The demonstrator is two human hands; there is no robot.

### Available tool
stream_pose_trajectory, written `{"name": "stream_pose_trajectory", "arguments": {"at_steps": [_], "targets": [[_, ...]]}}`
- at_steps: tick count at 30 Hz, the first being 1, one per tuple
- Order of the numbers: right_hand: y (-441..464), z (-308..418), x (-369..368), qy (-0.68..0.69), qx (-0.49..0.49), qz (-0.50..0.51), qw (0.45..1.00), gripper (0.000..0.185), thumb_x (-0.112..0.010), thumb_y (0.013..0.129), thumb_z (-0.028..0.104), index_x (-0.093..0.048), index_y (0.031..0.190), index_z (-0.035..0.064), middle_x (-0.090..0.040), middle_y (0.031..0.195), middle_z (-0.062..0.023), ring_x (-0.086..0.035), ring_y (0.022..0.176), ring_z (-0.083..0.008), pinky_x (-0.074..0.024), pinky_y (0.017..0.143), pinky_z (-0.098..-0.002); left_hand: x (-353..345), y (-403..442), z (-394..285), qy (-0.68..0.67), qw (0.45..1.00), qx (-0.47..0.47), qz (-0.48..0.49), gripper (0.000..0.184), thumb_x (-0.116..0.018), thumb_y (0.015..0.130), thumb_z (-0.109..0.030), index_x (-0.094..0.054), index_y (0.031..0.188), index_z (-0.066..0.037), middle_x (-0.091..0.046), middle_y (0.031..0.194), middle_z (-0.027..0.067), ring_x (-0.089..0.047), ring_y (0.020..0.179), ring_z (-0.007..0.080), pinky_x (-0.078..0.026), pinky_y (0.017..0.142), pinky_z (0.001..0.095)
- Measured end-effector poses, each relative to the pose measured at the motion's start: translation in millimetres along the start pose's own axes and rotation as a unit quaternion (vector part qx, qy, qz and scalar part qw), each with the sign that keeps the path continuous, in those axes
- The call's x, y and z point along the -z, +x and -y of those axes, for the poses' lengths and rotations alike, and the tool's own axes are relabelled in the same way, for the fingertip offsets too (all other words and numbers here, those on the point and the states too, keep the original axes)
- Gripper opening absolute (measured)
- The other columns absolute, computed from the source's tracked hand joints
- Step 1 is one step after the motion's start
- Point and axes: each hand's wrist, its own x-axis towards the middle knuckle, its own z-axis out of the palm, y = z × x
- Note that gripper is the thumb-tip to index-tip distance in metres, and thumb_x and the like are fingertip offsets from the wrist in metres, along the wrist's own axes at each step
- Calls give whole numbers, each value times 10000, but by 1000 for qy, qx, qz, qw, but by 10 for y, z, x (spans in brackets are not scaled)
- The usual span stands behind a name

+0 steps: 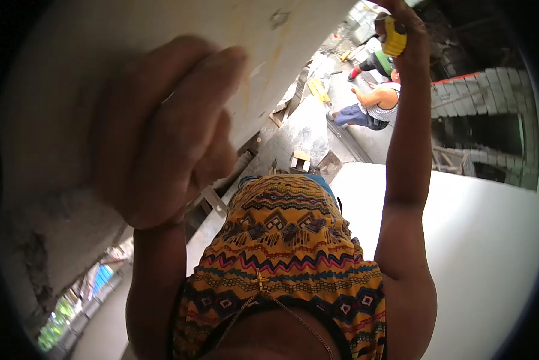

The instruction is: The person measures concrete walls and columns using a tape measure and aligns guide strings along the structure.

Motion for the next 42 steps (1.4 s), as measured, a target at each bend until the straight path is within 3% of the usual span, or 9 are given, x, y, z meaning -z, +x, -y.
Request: {"name": "stream_pose_trajectory", "arguments": {"at_steps": [9, 18, 20, 25, 27, 31, 37, 39, 42], "targets": [[-1094, 1564, 20, -298, 87, -222, 924, 303, -502, 933, 248, -628, 846, -14, -550, 618, -20, -513, 566, -72, -385, 537, -220, 183, 200, -411, 54, 997, 19, 53, 342, -628, 675, 1, -631, 1014, -43, -610, 870, 109, -565, 622, 236, -458, 529, 341], [-1575, 3058, -519, -698, 173, -269, 641, 244, -549, 896, 179, -597, 731, 6, -497, 569, -53, -457, 498, -109, -373, 494, -291, 103, 60, -336, 24, 996, -74, 47, 491, -618, 568, -19, -566, 1055, 14, -601, 718, 99, -538, 556, 210, -437, 505, 341], [-1490, 3113, -528, -865, 224, -191, 406, 81, -577, 836, 67, -643, 846, 21, -554, 631, -75, -526, 508, -167, -440, 520, -329, 75, -16, -303, -12, 995, -81, 52, 494, -628, 553, -23, -561, 1039, 39, -598, 727, 119, -516, 528, 218, -431, 488, 347], [-1274, 3276, -594, -901, 211, -162, 344, 230, -568, 788, -8, -663, 984, 67, -575, 678, -73, -573, 555, -168, -501, 572, -311, 15, -171, -236, -47, 993, -107, 8, 502, -638, 536, -19, -554, 1024, 62, -593, 727, 140, -488, 489, 228, -421, 459, 354], [-1230, 3303, -725, -826, 88, -279, 481, 257, -568, 781, -16, -652, 1009, 67, -566, 675, -72, -564, 554, -155, -503, 570, -293, 40, -197, -199, -77, 990, -119, 24, 488, -639, 539, -16, -561, 1015, 58, -592, 731, 145, -495, 499, 231, -424, 463, 350], [-1340, 3298, -714, -832, 104, -226, 497, 295, -572, 773, -20, -639, 1046, 70, -562, 669, -69, -556, 554, -144, -501, 577, -285, 109, -331, -210, -81, 989, -90, 89, 447, -648, 566, -32, -572, 998, 53, -590, 730, 146, -503, 506, 236, -432, 469, 349], [-1021, 3131, -795, -922, 178, -127, 320, 326, -591, 750, -8, -637, 1058, 90, -554, 664, -64, -548, 560, -176, -504, 602, -296, 60, -268, 77, -59, 989, -133, 27, 394, -642, 615, -80, -582, 979, 55, -595, 754, 137, -516, 528, 243, -441, 469, 357], [-984, 3092, -825, -935, 207, -111, 266, 271, -601, 777, 15, -648, 1033, 91, -559, 665, -59, -548, 574, -189, -504, 613, -317, 43, -276, 65, -44, 995, -94, 9, 226, -493, 883, -183, -588, 905, 20, -594, 735, 151, -570, 547, 218, -480, 434, 309], [-899, 3063, -684, -918, 287, -99, 255, 140, -541, 831, 46, -599, 959, 49, -482, 629, -64, -488, 562, -183, -450, 562, -303, -12, -318, 86, -54, 991, -106, -55, 208, -501, 769, -27, -633, 918, 34, -607, 695, 148, -584, 549, 240, -492, 470, 328]]}}
